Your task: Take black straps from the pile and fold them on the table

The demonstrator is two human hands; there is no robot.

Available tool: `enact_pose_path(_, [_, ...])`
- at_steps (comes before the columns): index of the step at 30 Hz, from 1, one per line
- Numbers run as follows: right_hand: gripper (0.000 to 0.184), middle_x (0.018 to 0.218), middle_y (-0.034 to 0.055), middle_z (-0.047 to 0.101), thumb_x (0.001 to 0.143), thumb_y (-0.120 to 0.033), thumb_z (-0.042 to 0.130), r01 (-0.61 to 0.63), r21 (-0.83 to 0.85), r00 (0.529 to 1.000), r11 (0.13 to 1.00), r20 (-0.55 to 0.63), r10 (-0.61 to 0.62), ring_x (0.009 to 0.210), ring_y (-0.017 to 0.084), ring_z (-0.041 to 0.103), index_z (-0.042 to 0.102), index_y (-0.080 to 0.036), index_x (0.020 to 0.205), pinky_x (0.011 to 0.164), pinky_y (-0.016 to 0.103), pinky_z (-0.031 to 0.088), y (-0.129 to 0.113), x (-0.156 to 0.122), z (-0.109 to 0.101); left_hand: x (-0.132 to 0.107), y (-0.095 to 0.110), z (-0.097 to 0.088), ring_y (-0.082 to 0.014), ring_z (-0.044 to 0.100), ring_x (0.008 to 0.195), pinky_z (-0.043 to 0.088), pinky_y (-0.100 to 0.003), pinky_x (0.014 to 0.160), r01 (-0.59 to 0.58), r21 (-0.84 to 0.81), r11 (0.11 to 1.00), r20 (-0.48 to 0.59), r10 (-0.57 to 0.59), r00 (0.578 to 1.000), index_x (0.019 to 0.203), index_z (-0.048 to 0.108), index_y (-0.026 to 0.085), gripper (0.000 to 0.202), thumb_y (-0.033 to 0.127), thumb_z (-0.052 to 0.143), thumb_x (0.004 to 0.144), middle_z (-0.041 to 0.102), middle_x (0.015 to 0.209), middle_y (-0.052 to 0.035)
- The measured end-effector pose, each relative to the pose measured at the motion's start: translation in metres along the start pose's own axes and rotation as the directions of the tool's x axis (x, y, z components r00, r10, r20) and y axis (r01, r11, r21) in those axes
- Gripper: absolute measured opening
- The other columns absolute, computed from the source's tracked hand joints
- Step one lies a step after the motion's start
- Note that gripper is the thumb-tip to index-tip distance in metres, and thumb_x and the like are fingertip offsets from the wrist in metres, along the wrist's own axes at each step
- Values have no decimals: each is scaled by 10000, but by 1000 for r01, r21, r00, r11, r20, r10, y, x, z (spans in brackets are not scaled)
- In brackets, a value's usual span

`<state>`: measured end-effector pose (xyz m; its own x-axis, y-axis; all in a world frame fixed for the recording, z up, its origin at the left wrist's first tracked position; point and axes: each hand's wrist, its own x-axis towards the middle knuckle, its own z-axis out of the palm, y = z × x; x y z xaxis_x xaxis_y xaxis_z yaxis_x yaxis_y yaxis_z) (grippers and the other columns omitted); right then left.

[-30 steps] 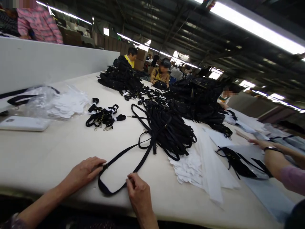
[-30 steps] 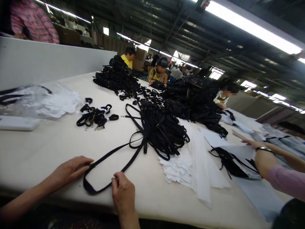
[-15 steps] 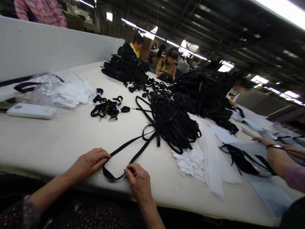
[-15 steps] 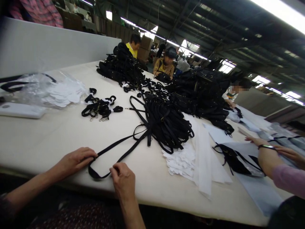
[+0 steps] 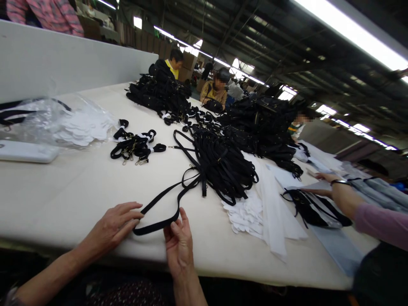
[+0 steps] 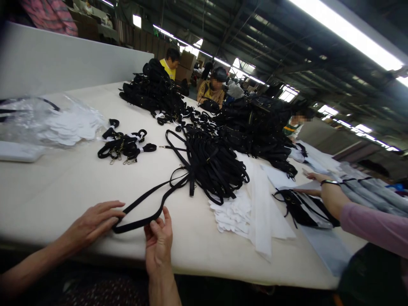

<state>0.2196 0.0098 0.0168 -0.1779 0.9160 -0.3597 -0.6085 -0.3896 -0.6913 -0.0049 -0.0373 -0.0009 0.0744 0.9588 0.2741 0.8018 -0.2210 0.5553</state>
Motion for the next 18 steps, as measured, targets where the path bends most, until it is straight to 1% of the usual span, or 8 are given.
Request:
enact_pose_path(2, [740, 990, -6, 694, 659, -190, 818, 9, -69, 1000, 998, 17, -8, 887, 139, 691, 497, -263, 1322, 813, 264, 571, -4, 1, -1, -1, 8, 2, -269, 485, 1323, 388, -425, 1101, -81, 1, 997, 21, 81, 996, 1155, 679, 317, 266, 365, 480, 986, 602, 1381, -6])
enact_pose_path(4, [743, 862, -19, 694, 650, -191, 808, 42, -229, 999, 973, 31, -35, 786, 144, 683, 504, -231, 1327, 741, 259, 564, -11, 3, -6, -5, 17, 5, -275, 491, 1319, 363, -452, 1116, -171, 18, 985, 58, 170, 984, 1093, 692, 323, 205, 338, 529, 969, 628, 1347, 6])
enact_pose_path(6, [714, 729, -43, 666, 655, -190, 783, 75, -448, 997, 891, 58, -55, 686, 140, 656, 520, -198, 1318, 676, 246, 543, -19, 2, -12, -11, 27, 8, -264, 528, 1268, 369, -456, 1105, -219, 34, 975, 84, 216, 973, 1044, 692, 311, 168, 297, 544, 966, 657, 1286, 0])
enact_pose_path(9, [596, 680, -47, 649, 742, -251, 712, 133, -727, 991, 674, 103, -84, 613, 141, 637, 541, -189, 1310, 626, 247, 528, -30, -6, -23, -19, 42, 12, -232, 586, 1131, 442, -410, 1005, -222, 24, 975, 127, 218, 968, 1071, 668, 282, 183, 242, 512, 983, 680, 1160, -32])
enact_pose_path(12, [479, 703, -32, 662, 862, -336, 615, 218, -874, 975, 433, 173, -143, 596, 142, 639, 557, -219, 1323, 611, 240, 515, -33, -24, -32, -21, 58, 15, -220, 600, 1031, 467, -391, 934, -253, -6, 967, 164, 250, 954, 1087, 652, 267, 201, 202, 491, 988, 675, 1080, -40])
enact_pose_path(15, [382, 789, -4, 719, 898, -327, 572, 346, -923, 935, 168, 324, -147, 680, 159, 680, 609, -262, 1273, 666, 237, 511, -27, -44, -37, -20, 70, 18, -214, 602, 1020, 485, -367, 914, -277, -60, 959, 196, 283, 939, 1076, 645, 266, 198, 193, 487, 983, 668, 1095, -39])
enact_pose_path(16, [337, 836, 2, 738, 897, -302, 560, 395, -913, 915, 100, 381, -132, 720, 165, 696, 637, -273, 1224, 690, 236, 512, -23, -50, -38, -20, 72, 18, -209, 603, 1024, 495, -352, 908, -288, -91, 953, 223, 301, 927, 1070, 642, 274, 189, 204, 490, 981, 666, 1109, -34])
enact_pose_path(18, [265, 870, -4, 756, 868, -251, 554, 458, -889, 883, 7, 454, -115, 739, 170, 712, 682, -281, 1098, 692, 226, 511, -14, -59, -42, -19, 71, 18, -198, 605, 1043, 513, -322, 915, -319, -158, 934, 277, 352, 894, 1098, 630, 298, 187, 235, 503, 978, 663, 1140, -18])
